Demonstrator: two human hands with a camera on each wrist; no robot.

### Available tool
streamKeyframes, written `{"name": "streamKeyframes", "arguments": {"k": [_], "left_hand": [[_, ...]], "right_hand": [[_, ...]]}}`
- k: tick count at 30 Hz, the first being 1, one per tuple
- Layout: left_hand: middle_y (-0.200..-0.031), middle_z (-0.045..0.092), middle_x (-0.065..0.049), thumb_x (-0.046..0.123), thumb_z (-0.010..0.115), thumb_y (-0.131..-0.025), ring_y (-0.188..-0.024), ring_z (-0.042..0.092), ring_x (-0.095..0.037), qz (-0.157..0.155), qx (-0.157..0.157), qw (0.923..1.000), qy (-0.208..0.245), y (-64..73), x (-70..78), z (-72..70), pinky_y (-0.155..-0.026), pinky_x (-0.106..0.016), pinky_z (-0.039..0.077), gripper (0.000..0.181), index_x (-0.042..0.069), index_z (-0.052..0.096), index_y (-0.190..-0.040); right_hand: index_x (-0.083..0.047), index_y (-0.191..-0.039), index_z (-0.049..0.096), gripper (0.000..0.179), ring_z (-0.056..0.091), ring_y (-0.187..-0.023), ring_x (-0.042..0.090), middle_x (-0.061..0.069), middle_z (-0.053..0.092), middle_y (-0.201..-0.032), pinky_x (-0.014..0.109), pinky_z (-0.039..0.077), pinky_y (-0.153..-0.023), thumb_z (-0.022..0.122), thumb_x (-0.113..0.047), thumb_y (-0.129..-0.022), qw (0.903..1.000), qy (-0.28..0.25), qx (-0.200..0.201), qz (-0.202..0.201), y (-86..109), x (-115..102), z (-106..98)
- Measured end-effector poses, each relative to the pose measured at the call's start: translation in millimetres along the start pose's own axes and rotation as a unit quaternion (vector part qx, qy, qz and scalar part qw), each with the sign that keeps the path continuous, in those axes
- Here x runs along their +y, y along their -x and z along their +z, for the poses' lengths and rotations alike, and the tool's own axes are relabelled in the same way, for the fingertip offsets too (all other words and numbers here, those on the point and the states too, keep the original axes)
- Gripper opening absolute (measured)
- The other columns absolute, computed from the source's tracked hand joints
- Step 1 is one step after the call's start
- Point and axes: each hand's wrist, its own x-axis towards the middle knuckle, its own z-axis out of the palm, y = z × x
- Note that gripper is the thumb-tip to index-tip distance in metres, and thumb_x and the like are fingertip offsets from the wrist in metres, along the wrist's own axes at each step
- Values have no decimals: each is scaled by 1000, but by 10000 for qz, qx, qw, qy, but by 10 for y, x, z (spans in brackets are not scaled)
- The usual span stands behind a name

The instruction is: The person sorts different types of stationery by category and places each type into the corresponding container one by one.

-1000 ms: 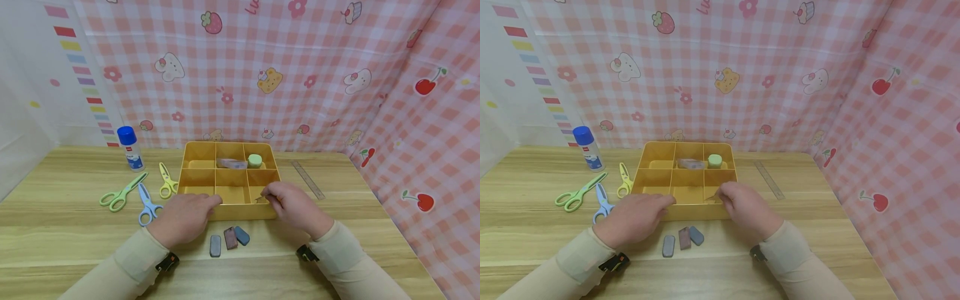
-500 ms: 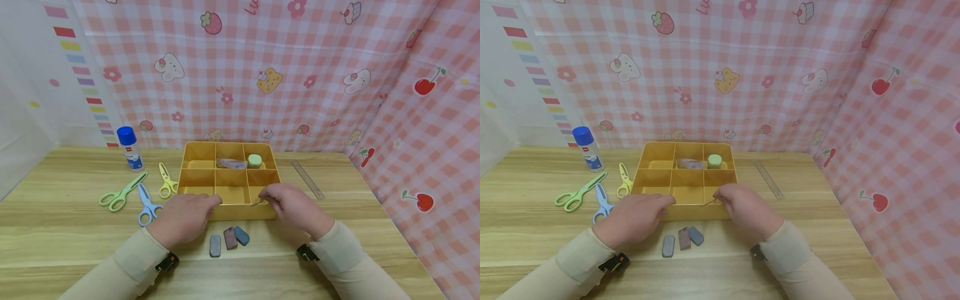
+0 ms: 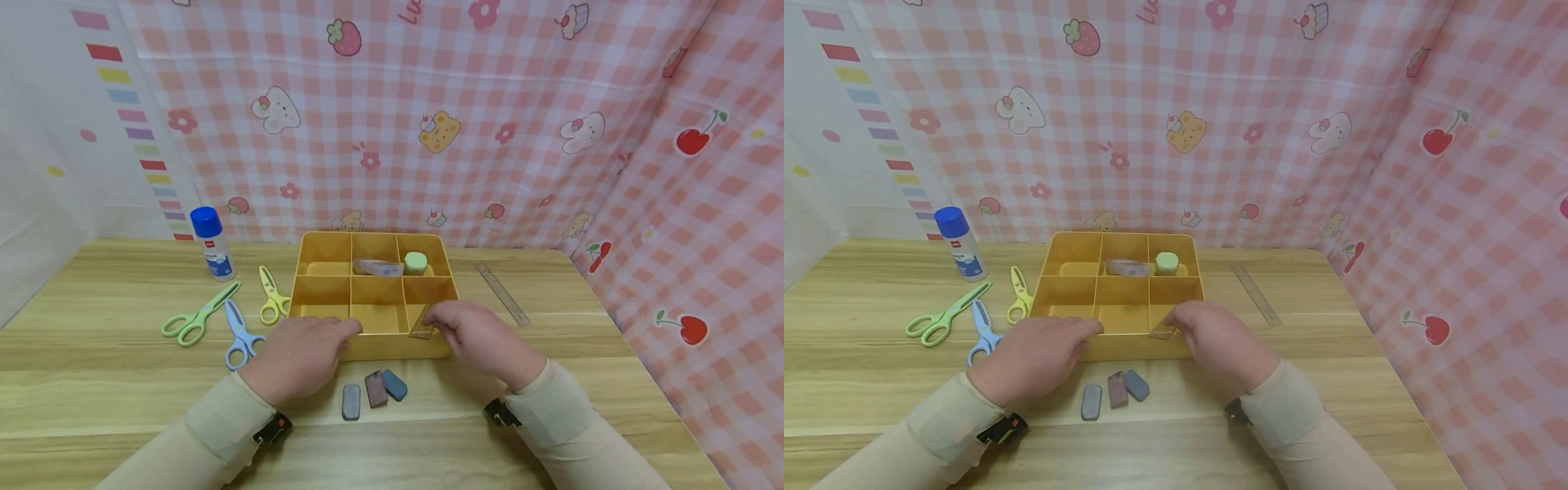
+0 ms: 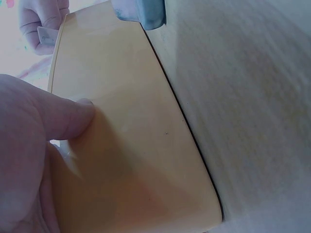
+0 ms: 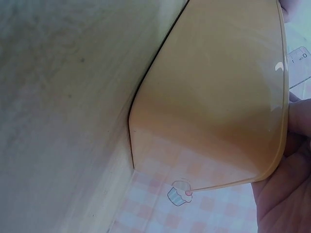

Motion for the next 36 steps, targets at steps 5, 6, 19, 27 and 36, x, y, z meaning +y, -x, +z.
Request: {"name": "streamKeyframes", "arguments": {"k": [5,6,19,27,36], "left_hand": [[-72,51,7,15,49,-106,-56,44,-13,37,60,10000,-11,2,-1,3,-49,-30,34,13,23,59,-103],[-72,51,7,14,49,-106,-56,44,-13,43,71,10000,-15,2,0,4,-49,-30,34,14,23,59,-102],[-73,54,7,15,50,-106,-57,44,-12,93,152,9998,-49,1,0,5,-49,-30,35,13,22,60,-105],[-72,51,7,15,51,-106,-56,43,-13,89,147,9998,-48,1,-6,4,-49,-30,34,11,23,58,-102],[-73,51,7,15,50,-105,-57,44,-13,27,61,10000,-27,-2,-9,11,-49,-30,34,12,24,57,-102]], "right_hand": [[-11,-109,75,20,74,-100,16,0,78,-106,41,59,-91,58,-1,-104,10000,9,11,15,4,-3,4],[-11,-109,75,21,73,-100,16,1,78,-107,41,60,-91,57,-1,-104,10000,8,18,20,6,-2,6],[-5,-120,73,28,64,-91,20,11,76,-113,42,57,-84,51,3,-104,9965,-376,588,462,38,48,-90],[-2,-121,72,27,68,-94,28,16,75,-119,47,57,-87,51,0,-105,9928,-109,831,858,54,180,-215],[3,-136,63,34,67,-120,44,25,66,-137,59,52,-102,61,-10,-105,9756,429,606,2064,114,397,-393]]}}
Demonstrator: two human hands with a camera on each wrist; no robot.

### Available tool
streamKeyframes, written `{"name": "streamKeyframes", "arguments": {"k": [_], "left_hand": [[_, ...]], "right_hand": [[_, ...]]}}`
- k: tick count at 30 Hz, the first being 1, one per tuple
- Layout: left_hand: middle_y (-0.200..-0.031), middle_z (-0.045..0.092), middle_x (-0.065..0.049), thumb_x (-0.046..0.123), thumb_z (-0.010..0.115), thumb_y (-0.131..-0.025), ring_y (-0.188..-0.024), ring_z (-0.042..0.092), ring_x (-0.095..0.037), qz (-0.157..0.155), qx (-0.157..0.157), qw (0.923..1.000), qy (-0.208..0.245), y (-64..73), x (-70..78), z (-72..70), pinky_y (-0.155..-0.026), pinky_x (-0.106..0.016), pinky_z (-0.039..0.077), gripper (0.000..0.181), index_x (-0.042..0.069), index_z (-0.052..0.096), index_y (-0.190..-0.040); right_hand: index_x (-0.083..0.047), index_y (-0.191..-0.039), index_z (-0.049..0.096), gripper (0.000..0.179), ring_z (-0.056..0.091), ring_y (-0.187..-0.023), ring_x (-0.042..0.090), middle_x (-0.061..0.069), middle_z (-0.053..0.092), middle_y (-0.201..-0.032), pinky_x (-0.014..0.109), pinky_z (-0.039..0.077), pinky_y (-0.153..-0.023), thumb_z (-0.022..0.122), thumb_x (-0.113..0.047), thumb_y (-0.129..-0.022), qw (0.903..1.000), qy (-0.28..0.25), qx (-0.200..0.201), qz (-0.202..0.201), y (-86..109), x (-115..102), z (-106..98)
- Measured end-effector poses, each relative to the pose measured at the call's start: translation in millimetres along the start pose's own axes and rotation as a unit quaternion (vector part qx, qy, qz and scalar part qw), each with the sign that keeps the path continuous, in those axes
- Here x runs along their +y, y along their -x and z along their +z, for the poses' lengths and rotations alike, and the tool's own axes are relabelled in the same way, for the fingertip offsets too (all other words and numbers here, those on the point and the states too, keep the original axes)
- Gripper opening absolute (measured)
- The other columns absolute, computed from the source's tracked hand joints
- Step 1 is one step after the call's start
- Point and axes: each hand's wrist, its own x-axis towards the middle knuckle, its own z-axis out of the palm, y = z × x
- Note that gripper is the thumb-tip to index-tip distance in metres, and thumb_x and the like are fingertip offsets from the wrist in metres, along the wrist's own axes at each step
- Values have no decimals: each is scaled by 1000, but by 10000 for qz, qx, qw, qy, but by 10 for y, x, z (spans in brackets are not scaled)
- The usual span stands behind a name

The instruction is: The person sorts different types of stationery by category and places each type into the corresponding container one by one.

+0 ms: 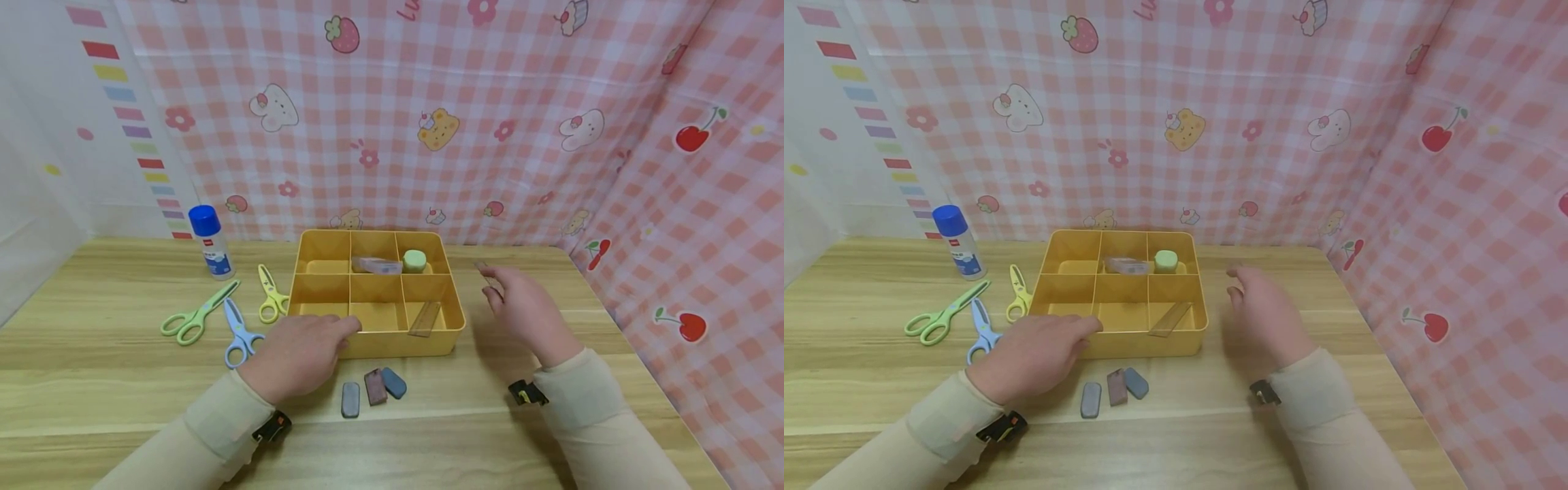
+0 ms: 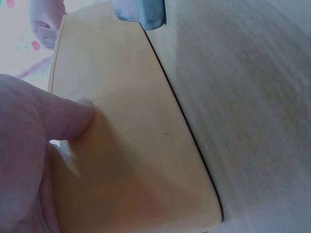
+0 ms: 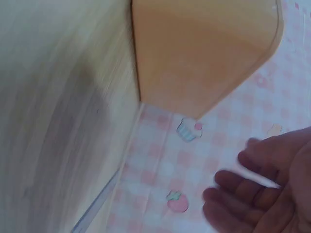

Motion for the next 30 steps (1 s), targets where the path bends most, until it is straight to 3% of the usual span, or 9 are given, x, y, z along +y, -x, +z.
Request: {"name": "streamKeyframes", "arguments": {"k": [4,7,18,30], "left_hand": [[-72,51,7,14,50,-105,-57,44,-13,-17,-51,10000,12,4,-1,-3,-50,-30,35,12,23,57,-101],[-73,52,7,14,50,-105,-58,45,-13,-22,-70,10000,27,6,-2,-4,-51,-30,35,12,23,57,-102],[-72,51,6,15,48,-106,-57,45,-13,10,-18,10000,0,5,-1,-2,-49,-30,34,13,23,57,-102],[-72,51,6,18,48,-107,-57,45,-13,-1,27,10000,-22,0,-8,10,-49,-31,34,13,24,57,-101]], "right_hand": [[3,-138,61,39,65,-122,47,27,66,-137,62,50,-104,62,-16,-104,9969,302,-361,630,-33,113,-23],[6,-138,61,42,64,-123,49,29,65,-137,63,48,-105,62,-18,-104,9933,448,-592,884,-50,186,-24],[13,-139,55,51,62,-121,53,36,62,-135,64,49,-103,61,-21,-102,9816,718,-1125,1368,-56,412,-67],[17,-134,55,50,66,-114,51,38,64,-129,61,51,-100,62,-21,-102,9736,1012,-1441,1455,-41,524,1]]}}
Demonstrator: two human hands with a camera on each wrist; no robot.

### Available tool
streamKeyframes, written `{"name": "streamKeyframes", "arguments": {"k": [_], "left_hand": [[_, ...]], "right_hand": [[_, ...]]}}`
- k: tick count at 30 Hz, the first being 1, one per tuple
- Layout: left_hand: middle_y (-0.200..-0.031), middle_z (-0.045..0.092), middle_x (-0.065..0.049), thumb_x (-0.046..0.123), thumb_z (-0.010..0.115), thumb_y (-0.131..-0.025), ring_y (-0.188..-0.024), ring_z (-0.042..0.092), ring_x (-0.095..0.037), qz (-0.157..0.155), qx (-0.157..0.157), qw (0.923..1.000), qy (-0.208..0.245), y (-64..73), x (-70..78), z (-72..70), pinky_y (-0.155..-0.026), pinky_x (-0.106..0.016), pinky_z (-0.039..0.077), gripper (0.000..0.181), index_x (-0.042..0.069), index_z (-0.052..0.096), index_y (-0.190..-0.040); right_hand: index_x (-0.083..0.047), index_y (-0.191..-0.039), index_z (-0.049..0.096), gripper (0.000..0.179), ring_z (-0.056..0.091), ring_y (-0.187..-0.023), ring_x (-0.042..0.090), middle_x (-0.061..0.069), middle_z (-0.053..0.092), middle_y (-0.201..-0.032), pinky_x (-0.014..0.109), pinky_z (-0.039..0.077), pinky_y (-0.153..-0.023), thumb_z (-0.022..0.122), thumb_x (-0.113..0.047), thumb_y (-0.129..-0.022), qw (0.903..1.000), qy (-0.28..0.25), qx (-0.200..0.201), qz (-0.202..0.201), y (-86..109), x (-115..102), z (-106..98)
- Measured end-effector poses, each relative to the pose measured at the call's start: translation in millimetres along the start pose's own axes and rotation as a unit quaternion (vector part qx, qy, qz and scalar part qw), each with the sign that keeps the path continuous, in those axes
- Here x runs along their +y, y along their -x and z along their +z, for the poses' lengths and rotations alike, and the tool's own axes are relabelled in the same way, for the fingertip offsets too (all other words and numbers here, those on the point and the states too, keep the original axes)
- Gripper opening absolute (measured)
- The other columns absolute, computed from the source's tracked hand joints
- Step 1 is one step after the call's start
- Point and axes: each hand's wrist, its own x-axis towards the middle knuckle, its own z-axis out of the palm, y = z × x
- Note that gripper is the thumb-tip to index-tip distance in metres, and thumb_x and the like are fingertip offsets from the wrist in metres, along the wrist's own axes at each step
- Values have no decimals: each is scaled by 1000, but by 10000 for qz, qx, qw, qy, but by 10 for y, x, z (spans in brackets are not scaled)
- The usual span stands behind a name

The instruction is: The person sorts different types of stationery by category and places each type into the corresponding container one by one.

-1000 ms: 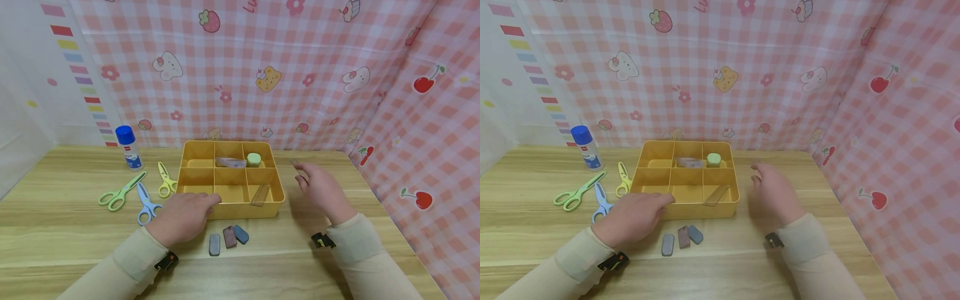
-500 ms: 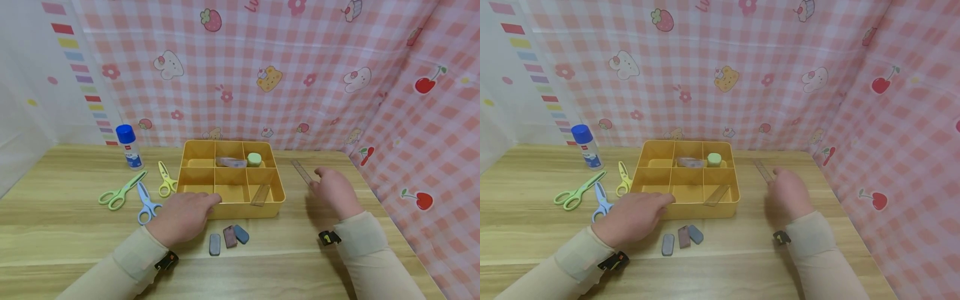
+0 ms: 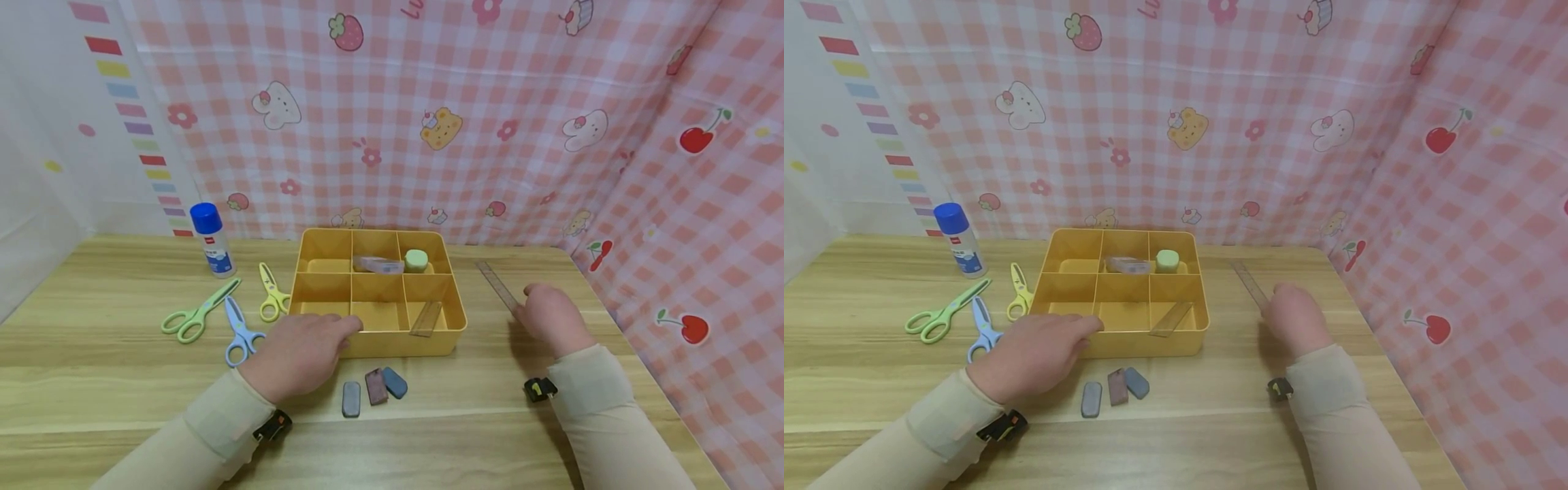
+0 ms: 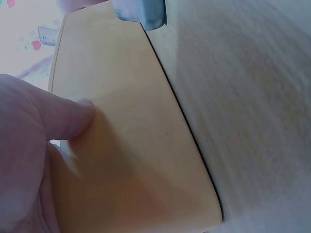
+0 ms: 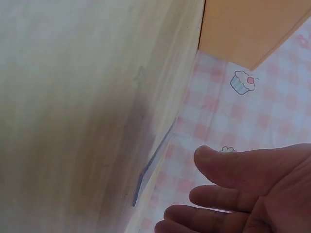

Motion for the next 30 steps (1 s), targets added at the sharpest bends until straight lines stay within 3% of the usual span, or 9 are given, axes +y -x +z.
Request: {"name": "streamKeyframes", "arguments": {"k": [5,9,12,15,18,25,30], "left_hand": [[-71,50,6,18,48,-108,-56,44,-13,17,14,10000,7,1,2,-5,-48,-31,33,14,24,55,-98],[-71,49,6,17,48,-108,-57,44,-13,11,-10,10000,5,2,4,-11,-48,-31,33,14,23,55,-97],[-71,49,6,17,47,-107,-57,44,-14,5,-30,10000,23,2,4,-15,-49,-31,34,14,23,55,-98],[-71,49,6,16,47,-107,-57,44,-14,12,-32,10000,45,2,5,-20,-49,-31,34,15,23,55,-98],[-71,49,5,15,46,-107,-57,45,-14,25,-21,10000,37,1,8,-26,-49,-31,34,15,23,55,-98],[-72,51,5,14,46,-106,-58,46,-15,-61,-122,9999,44,-5,22,-35,-49,-32,34,15,23,57,-101],[-73,52,5,14,46,-106,-58,46,-15,-92,-119,9999,34,-1,20,-27,-49,-32,35,15,23,58,-102]], "right_hand": [[14,-122,61,42,67,-94,42,33,70,-112,58,54,-91,64,-21,-99,9999,-93,-85,-61,-18,37,26],[9,-110,63,32,59,-79,31,22,69,-94,53,53,-80,67,-20,-98,9997,-175,-143,-135,-24,56,34],[13,-118,62,37,62,-84,33,27,70,-102,54,55,-84,67,-18,-98,9996,-166,-213,-106,-22,64,38],[16,-130,57,47,67,-99,41,35,68,-120,59,54,-95,68,-17,-99,9994,-157,-315,-24,-25,68,47],[17,-135,55,52,67,-110,46,37,64,-129,61,51,-101,69,-16,-98,9993,-111,-361,-53,-25,71,54],[7,-126,67,42,69,-102,38,27,73,-117,59,53,-98,73,-9,-88,9971,168,-407,-619,-3,106,79],[6,-118,72,33,70,-99,36,24,75,-112,57,54,-97,73,-9,-89,9956,230,-433,-798,6,99,88]]}}
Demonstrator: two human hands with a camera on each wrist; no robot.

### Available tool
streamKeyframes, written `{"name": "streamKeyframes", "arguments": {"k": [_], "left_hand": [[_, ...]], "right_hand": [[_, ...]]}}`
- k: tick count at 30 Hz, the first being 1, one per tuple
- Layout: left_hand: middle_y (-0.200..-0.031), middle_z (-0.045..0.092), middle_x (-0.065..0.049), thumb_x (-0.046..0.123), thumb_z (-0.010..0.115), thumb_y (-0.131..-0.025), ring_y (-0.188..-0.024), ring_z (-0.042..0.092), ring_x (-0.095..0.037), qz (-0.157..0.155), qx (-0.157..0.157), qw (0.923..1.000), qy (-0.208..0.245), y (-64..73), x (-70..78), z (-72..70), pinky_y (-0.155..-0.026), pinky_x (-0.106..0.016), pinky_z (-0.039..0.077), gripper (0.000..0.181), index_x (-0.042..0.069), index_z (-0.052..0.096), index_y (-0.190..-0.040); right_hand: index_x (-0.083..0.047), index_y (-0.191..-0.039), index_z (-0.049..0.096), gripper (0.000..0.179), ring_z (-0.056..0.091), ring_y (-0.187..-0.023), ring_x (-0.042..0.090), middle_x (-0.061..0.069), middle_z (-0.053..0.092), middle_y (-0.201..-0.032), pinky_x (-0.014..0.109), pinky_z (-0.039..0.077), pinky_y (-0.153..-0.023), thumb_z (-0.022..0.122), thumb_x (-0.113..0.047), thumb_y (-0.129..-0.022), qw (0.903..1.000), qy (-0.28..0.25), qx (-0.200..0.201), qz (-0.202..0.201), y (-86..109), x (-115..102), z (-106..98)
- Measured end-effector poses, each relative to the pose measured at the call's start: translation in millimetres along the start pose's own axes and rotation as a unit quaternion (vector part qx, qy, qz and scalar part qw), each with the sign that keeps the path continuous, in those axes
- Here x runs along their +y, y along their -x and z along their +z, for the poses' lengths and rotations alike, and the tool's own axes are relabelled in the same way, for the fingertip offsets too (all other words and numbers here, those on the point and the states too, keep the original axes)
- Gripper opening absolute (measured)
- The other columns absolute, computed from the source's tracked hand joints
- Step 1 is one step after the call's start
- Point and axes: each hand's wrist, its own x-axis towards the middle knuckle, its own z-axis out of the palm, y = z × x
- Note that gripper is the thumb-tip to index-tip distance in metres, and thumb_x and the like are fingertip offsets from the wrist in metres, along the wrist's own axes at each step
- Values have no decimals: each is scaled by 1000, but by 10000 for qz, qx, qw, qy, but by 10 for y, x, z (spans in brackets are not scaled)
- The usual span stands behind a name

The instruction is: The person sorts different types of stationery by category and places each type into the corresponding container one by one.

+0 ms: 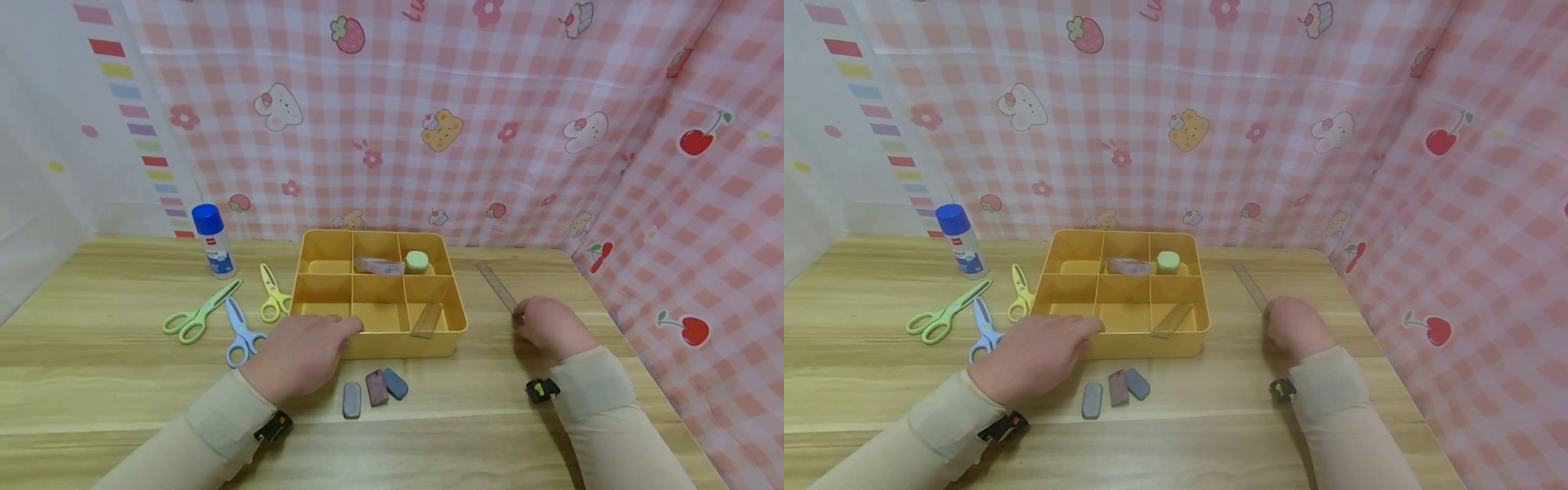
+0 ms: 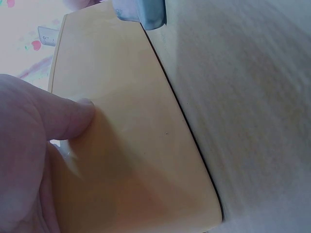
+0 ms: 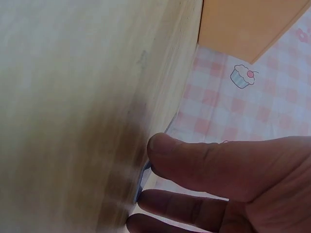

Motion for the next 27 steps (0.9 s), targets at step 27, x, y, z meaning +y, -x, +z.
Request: {"name": "streamKeyframes", "arguments": {"k": [27], "left_hand": [[-74,55,7,20,49,-108,-59,47,-12,36,85,10000,-32,0,1,15,-50,-30,36,12,25,58,-101]], "right_hand": [[1,-92,67,13,58,-75,28,13,67,-83,47,52,-78,76,-7,-86,9991,-199,65,368,-14,-18,-17]]}}
